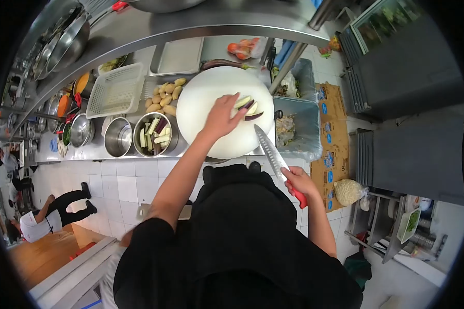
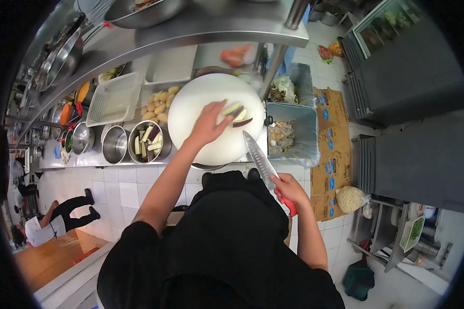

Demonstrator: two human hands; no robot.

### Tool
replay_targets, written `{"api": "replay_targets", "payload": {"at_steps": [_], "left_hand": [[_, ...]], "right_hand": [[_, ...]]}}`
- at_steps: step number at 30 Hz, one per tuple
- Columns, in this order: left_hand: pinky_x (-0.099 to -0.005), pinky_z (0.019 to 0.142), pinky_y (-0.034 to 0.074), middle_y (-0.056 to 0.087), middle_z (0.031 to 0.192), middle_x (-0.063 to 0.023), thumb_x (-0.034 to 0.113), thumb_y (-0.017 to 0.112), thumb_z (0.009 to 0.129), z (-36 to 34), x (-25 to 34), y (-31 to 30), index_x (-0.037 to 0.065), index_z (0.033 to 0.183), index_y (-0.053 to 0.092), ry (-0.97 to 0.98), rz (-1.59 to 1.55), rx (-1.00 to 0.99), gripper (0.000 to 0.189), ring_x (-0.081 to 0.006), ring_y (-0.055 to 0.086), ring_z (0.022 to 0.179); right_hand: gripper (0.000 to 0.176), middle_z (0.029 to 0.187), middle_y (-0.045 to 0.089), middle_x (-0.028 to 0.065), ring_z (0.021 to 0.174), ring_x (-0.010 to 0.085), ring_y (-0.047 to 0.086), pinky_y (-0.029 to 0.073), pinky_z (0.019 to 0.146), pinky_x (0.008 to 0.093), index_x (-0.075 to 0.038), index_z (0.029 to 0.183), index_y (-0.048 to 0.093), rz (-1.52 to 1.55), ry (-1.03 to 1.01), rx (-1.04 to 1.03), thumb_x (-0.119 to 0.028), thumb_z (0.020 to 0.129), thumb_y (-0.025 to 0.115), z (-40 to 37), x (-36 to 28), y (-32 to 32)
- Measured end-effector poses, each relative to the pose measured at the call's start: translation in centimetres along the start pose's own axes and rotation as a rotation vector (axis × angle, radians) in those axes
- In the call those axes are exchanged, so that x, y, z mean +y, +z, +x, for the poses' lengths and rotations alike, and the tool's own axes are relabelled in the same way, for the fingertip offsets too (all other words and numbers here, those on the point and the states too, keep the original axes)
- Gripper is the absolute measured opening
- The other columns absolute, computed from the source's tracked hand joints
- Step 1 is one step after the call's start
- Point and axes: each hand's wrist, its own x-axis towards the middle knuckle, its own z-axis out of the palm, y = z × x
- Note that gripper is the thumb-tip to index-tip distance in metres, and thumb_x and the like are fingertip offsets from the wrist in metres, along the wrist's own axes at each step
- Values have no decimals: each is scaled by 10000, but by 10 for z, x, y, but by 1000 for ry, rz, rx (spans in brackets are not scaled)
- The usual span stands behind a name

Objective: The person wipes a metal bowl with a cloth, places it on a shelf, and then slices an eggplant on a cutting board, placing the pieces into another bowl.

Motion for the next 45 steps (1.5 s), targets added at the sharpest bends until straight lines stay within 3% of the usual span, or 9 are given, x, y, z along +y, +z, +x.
{"api": "replay_targets", "payload": {"at_steps": [10, 19, 26, 29, 32, 33, 36, 39, 45], "left_hand": [[-515, 1052, 405, 530, 1314, -228, 256, 696, 951, -42, 53, 50, 32, 1474, 573, -29, 150, -5, 582, -406, 503, 1223], [-516, 1082, 393, 550, 1384, -235, 152, 676, 971, -103, -8, -117, 29, 1495, 548, -217, 345, 556, 553, -412, 510, 1218], [-702, 1191, 248, 510, 1593, -178, 343, 700, 987, -187, -71, -128, 108, 1508, 581, -501, 707, 70, 584, -436, 392, 1517], [-751, 1191, 183, 527, 1592, -158, 351, 698, 995, -135, -44, -127, 128, 1370, 702, -545, 462, 231, 437, -431, 388, 1530], [-515, 1097, 465, 677, 1404, -162, 206, 715, 960, -40, -58, -112, 87, 1274, 730, -236, 204, 349, 336, -421, 608, 1318], [-515, 1097, 465, 677, 1404, -162, 206, 715, 960, -6, -65, -102, 87, 1274, 730, -208, 184, 326, 336, -421, 608, 1318], [-441, 1018, 528, 721, 1296, -165, 95, 674, 942, 103, -115, -66, 79, 1227, 738, 30, 5, 139, 293, -407, 664, 1216], [-392, 1076, 501, 675, 1397, -131, 20, 671, 914, 174, -197, 2, 124, 1209, 760, -195, 181, -306, 325, -336, 642, 1272], [-398, 1084, 500, 672, 1392, -119, -19, 671, 877, 248, -197, 18, 138, 1182, 769, -191, 293, -515, 357, -341, 629, 1283]], "right_hand": [[372, 580, 502, 6, 391, 121, 485, 406, 388, 291, -37, 942, 598, -50, -55, -31, -368, 1108, 564, 26, -35, 34], [387, 598, 567, 57, 418, 149, 563, 447, 441, 337, 16, 939, 630, -588, -400, -333, -333, 1096, 570, 26, -146, 92], [380, 604, 568, 56, 421, 143, 550, 437, 425, 338, 11, 905, 631, -527, -294, -158, -321, 1085, 596, 43, -112, 8], [376, 625, 602, 110, 434, 191, 581, 467, 464, 375, 4, 897, 638, -564, -331, -6, -324, 1077, 598, 47, -91, -18], [356, 721, 672, 189, 580, 333, 671, 523, 588, 452, -10, 907, 657, -722, -296, 107, -329, 1055, 605, 40, -89, -19], [336, 854, 713, 223, 802, 447, 688, 532, 730, 524, -30, 943, 677, -784, -348, 159, -348, 1034, 614, 45, -75, -19], [332, 914, 722, 224, 912, 484, 668, 516, 776, 563, -41, 954, 682, -823, -346, 278, -360, 1025, 626, 39, -61, -1], [307, 856, 693, 229, 845, 481, 651, 505, 738, 536, -35, 951, 671, -712, -342, 350, -330, 1028, 637, 28, -49, 20], [309, 869, 705, 224, 867, 475, 665, 515, 751, 552, -44, 947, 678, -611, -177, 467, -336, 1035, 631, -9, -49, 54]]}}
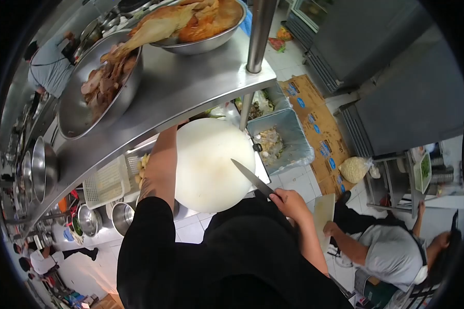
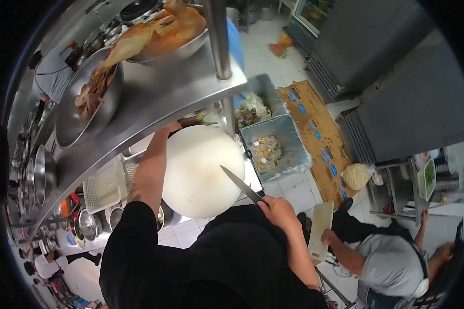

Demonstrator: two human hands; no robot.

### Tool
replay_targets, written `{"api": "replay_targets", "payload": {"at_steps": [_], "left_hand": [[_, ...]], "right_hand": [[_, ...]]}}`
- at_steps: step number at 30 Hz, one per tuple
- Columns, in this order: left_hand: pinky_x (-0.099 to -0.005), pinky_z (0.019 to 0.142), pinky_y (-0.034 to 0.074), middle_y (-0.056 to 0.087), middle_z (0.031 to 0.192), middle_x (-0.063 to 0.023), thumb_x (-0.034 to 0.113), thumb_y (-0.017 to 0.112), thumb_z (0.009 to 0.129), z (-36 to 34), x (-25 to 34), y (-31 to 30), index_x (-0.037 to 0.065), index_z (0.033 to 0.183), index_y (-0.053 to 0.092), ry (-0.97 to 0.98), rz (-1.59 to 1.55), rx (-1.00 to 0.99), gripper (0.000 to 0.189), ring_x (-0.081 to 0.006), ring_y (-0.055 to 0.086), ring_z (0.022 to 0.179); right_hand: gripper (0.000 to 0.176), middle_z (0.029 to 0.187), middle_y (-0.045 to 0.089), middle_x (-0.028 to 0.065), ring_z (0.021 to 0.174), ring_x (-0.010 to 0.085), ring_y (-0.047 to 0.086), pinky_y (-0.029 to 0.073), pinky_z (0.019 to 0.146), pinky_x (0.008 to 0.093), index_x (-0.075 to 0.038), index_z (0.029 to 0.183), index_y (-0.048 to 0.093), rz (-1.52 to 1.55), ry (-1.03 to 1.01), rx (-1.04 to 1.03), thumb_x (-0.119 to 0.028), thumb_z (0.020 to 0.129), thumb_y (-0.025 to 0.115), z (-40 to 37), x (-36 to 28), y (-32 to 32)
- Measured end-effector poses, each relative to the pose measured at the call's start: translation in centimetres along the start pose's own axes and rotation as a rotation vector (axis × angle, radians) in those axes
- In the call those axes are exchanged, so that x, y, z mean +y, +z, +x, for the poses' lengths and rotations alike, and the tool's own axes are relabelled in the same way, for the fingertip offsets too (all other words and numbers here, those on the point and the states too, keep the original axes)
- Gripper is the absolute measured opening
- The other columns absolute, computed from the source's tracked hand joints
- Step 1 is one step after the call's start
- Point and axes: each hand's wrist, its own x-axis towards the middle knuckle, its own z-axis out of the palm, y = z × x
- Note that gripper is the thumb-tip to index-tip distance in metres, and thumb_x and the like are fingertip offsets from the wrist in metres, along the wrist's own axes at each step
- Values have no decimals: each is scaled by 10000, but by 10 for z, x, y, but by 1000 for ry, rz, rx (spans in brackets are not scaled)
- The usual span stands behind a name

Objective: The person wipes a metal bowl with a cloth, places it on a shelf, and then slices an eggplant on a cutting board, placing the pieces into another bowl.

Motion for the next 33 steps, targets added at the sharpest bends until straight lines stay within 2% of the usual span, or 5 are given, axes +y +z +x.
{"api": "replay_targets", "payload": {"at_steps": [10, 13, 18, 23, 33], "left_hand": [[-408, 1097, 497, 667, 1384, -98, -85, 671, 815, -119, 79, -76, 162, 1138, 784, 207, -4, 57, 422, -349, 608, 1302], [-431, 1125, 481, 645, 1382, -87, -151, 671, 699, -202, 103, -64, 173, 1064, 798, 645, 146, 193, 505, -368, 537, 1378], [-437, 1122, 486, 557, 1527, -114, -108, 658, 772, -302, 102, 8, 97, 1076, 776, 448, -107, 78, 386, -418, 559, 1347], [-430, 979, 556, 652, 1328, -212, 85, 781, 865, -314, 158, 58, 15, 1279, 620, -126, -320, 626, 449, -417, 644, 1180], [-457, 971, 518, 706, 1234, -155, -27, 792, 776, -342, 163, 52, 65, 1287, 682, 269, -172, 255, 531, -388, 664, 1112]], "right_hand": [[307, 814, 687, 223, 788, 459, 660, 510, 709, 509, -37, 925, 689, 113, -102, -6, -315, 1043, 631, 2, 27, -12], [311, 792, 695, 201, 769, 434, 676, 511, 700, 497, -33, 919, 690, 108, -171, -70, -313, 1041, 631, 21, 37, -27], [325, 732, 674, 188, 652, 375, 673, 519, 640, 457, -8, 944, 682, 66, -284, -97, -315, 1040, 634, 62, 69, -31], [282, 679, 613, 64, 461, 150, 608, 474, 451, 336, 13, 1023, 631, 403, -179, -293, -266, 1058, 607, 83, 62, -13], [300, 654, 561, 35, 401, 144, 535, 434, 381, 321, -1, 1037, 619, 666, -4, -339, -300, 1056, 636, 71, 74, 32]]}}
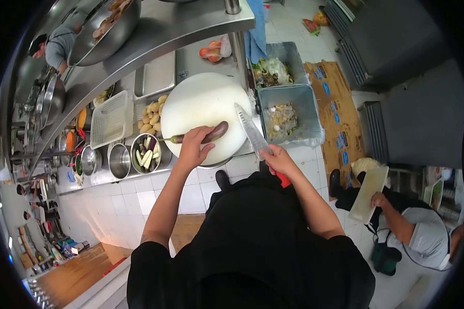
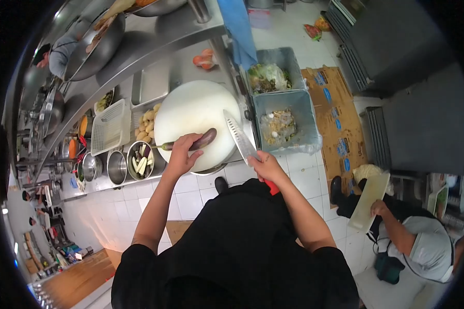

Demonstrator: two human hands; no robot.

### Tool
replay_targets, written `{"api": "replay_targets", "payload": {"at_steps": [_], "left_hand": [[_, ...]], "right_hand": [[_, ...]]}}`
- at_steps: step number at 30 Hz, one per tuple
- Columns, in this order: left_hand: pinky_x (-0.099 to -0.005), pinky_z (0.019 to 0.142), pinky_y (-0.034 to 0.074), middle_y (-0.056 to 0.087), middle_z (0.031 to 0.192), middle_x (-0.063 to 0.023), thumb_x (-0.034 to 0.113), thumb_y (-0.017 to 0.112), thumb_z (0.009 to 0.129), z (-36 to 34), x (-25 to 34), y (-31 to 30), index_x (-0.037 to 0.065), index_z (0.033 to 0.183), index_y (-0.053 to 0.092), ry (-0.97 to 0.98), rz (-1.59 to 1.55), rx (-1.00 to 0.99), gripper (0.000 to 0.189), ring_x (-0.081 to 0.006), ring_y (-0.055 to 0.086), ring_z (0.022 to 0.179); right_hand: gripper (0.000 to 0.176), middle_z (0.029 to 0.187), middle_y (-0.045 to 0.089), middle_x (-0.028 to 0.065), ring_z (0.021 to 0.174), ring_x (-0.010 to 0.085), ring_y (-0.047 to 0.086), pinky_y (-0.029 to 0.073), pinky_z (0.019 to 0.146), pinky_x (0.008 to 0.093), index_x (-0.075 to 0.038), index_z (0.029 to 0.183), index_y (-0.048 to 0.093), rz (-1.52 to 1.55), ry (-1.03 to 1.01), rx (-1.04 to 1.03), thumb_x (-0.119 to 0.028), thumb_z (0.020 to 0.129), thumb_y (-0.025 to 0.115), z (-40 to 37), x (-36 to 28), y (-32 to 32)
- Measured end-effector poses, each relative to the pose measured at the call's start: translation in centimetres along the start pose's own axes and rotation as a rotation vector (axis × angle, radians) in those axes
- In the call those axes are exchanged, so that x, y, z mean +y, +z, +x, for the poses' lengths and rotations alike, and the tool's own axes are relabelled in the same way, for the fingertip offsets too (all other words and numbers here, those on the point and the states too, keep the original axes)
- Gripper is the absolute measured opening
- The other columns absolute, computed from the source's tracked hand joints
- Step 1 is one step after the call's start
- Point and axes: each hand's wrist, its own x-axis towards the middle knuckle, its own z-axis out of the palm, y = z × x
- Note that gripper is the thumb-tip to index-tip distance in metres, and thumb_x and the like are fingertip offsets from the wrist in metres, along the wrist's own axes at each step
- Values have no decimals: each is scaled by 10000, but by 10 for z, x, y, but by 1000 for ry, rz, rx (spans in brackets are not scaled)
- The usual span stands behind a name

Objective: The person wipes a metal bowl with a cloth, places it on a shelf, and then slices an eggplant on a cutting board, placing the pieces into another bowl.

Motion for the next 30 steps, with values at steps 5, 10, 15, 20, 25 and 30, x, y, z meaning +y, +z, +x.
{"api": "replay_targets", "payload": {"at_steps": [5, 10, 15, 20, 25, 30], "left_hand": [[-450, 999, 478, 716, 1235, -104, 19, 834, 742, -19, 1, 18, 76, 1197, 728, -31, -38, 180, 471, -351, 655, 1138], [-453, 997, 449, 715, 1230, -72, 19, 835, 740, -30, 4, 29, 103, 1167, 747, -15, 19, 225, 444, -310, 648, 1134], [-443, 988, 441, 712, 1227, -57, 16, 835, 735, -33, 3, 33, 109, 1151, 752, -8, 25, 257, 434, -296, 644, 1122], [-437, 994, 436, 712, 1225, -49, 15, 834, 736, -33, 4, 33, 113, 1149, 755, -17, 34, 259, 432, -290, 644, 1123], [-435, 986, 434, 712, 1220, -50, 15, 834, 736, -33, 5, 34, 114, 1151, 755, -15, 41, 268, 434, -290, 643, 1117], [-432, 980, 436, 712, 1216, -55, 13, 835, 737, -29, 5, 37, 114, 1153, 757, -5, 58, 276, 436, -292, 643, 1112]], "right_hand": [[336, 600, 559, 26, 393, 128, 508, 395, 382, 319, 0, 997, 657, -53, -11, 54, -332, 1049, 657, -31, -6, 16], [333, 583, 562, 25, 411, 123, 511, 405, 407, 329, -18, 993, 676, -158, 24, 43, -345, 1051, 656, -61, -5, 26], [329, 575, 560, 24, 419, 126, 522, 409, 419, 331, -34, 1007, 681, -173, 41, 17, -357, 1057, 648, -76, -3, 26], [337, 574, 557, 25, 420, 129, 523, 410, 422, 336, -28, 1007, 668, -168, 40, -3, -360, 1060, 644, -78, -4, 22], [345, 579, 558, 49, 419, 146, 528, 415, 427, 347, -19, 997, 657, -213, 39, 5, -358, 1059, 643, -75, -13, 22], [346, 585, 556, 52, 404, 154, 520, 408, 416, 354, -6, 988, 654, -201, -47, -5, -345, 1059, 638, -39, -23, 29]]}}
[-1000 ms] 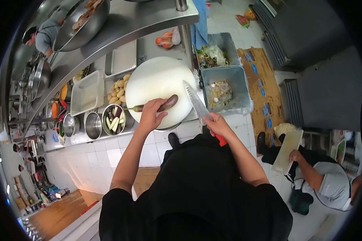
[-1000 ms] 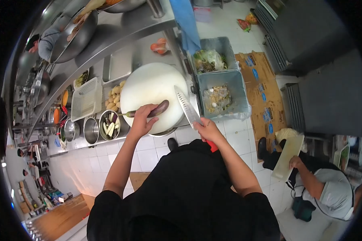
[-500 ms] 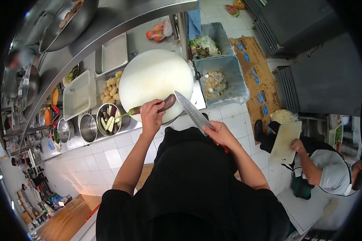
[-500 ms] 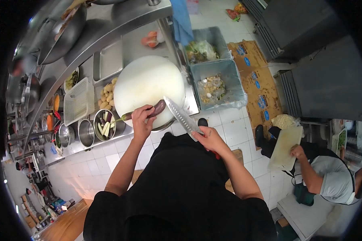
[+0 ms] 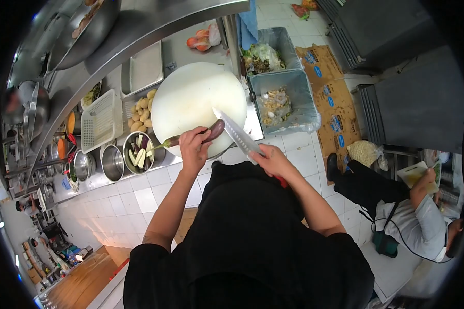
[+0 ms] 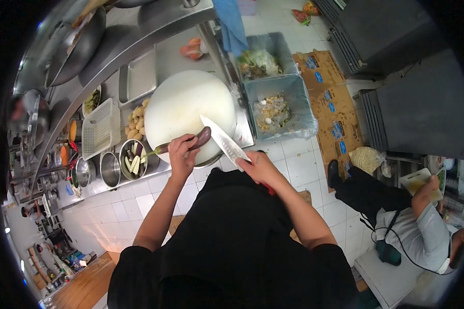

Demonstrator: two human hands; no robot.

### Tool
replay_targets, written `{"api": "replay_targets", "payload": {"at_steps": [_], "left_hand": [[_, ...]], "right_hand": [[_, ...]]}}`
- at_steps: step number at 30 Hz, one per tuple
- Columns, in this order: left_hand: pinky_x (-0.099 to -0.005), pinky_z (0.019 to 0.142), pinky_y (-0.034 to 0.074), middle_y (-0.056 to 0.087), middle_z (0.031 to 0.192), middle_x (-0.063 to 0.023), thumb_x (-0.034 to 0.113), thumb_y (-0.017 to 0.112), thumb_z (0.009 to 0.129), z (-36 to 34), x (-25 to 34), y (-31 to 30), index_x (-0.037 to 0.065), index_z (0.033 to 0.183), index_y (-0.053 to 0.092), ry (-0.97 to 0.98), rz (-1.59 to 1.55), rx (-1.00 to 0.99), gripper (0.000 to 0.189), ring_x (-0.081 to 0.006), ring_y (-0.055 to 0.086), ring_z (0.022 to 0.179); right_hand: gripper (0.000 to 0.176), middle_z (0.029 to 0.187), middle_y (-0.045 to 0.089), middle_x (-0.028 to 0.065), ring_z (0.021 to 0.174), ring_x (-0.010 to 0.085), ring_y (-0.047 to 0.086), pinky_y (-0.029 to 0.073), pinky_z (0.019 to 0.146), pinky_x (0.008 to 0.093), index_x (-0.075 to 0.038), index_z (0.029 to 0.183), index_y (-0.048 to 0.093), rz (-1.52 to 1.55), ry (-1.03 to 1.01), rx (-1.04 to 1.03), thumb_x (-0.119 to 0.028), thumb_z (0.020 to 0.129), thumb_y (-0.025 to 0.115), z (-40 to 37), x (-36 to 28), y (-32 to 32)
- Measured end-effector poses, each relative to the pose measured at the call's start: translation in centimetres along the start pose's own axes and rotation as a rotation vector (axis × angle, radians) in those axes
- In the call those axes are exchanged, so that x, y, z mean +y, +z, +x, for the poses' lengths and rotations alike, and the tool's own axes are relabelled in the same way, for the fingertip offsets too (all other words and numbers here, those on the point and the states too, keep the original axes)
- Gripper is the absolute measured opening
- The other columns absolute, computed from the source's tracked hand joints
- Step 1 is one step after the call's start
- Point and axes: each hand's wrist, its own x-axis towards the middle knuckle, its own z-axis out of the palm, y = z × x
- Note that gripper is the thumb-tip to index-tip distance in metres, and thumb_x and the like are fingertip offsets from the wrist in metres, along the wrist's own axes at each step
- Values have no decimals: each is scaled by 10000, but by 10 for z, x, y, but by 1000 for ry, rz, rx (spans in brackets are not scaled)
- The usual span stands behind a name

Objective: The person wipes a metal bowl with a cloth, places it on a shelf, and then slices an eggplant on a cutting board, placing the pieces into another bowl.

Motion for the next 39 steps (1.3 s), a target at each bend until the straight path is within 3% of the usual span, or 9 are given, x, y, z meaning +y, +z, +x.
{"api": "replay_targets", "payload": {"at_steps": [5, 10, 11, 19, 23, 26, 39], "left_hand": [[-433, 1002, 444, 719, 1238, -81, 34, 842, 749, 18, 13, 22, 89, 1176, 755, -21, -56, 41, 440, -303, 653, 1126], [-437, 1008, 469, 708, 1253, -105, 53, 811, 812, 46, 20, 20, 70, 1162, 750, -17, -59, -3, 356, -330, 661, 1117], [-428, 986, 483, 709, 1238, -106, 55, 809, 818, 44, 13, 18, 69, 1147, 751, -43, -73, -15, 334, -328, 666, 1102], [-419, 931, 534, 711, 1180, -107, 21, 807, 815, 44, 5, 13, 88, 1116, 757, -69, -103, 3, 313, -330, 683, 1045], [-439, 903, 510, 701, 1118, -96, 24, 782, 812, 49, 9, -3, 95, 1107, 752, -69, -139, 19, 305, -335, 656, 1030], [-448, 897, 521, 699, 1089, -97, 18, 773, 812, 51, -3, -18, 106, 1111, 758, -29, 83, -68, 311, -345, 657, 1012], [-444, 849, 534, 717, 1088, -114, 1, 776, 822, 39, -4, 1, 88, 1086, 762, -131, -149, 4, 279, -359, 661, 974]], "right_hand": [[336, 592, 529, -3, 396, 114, 481, 376, 381, 311, -17, 975, 644, 141, 3, -20, -340, 1069, 634, 56, -24, -9], [327, 589, 537, 10, 387, 122, 474, 375, 371, 323, -14, 998, 634, 110, 18, 30, -334, 1066, 636, 79, -38, -30], [356, 577, 516, 23, 390, 170, 516, 409, 379, 373, -10, 958, 614, 99, -4, 30, -354, 1044, 648, 82, -37, -31], [372, 567, 506, 20, 384, 162, 502, 395, 368, 360, -6, 923, 581, 133, 5, 24, -350, 1051, 645, 64, -34, 7], [377, 595, 508, 22, 380, 148, 484, 390, 362, 356, -14, 924, 571, 143, 5, 7, -359, 1056, 647, 71, -29, 0], [366, 605, 511, 24, 379, 146, 478, 389, 362, 357, -18, 927, 565, 186, 8, 2, -350, 1058, 643, 75, -32, -4], [352, 567, 483, 25, 367, 158, 478, 387, 360, 368, 2, 947, 537, 66, -22, 35, -316, 1074, 619, 79, -35, 7]]}}
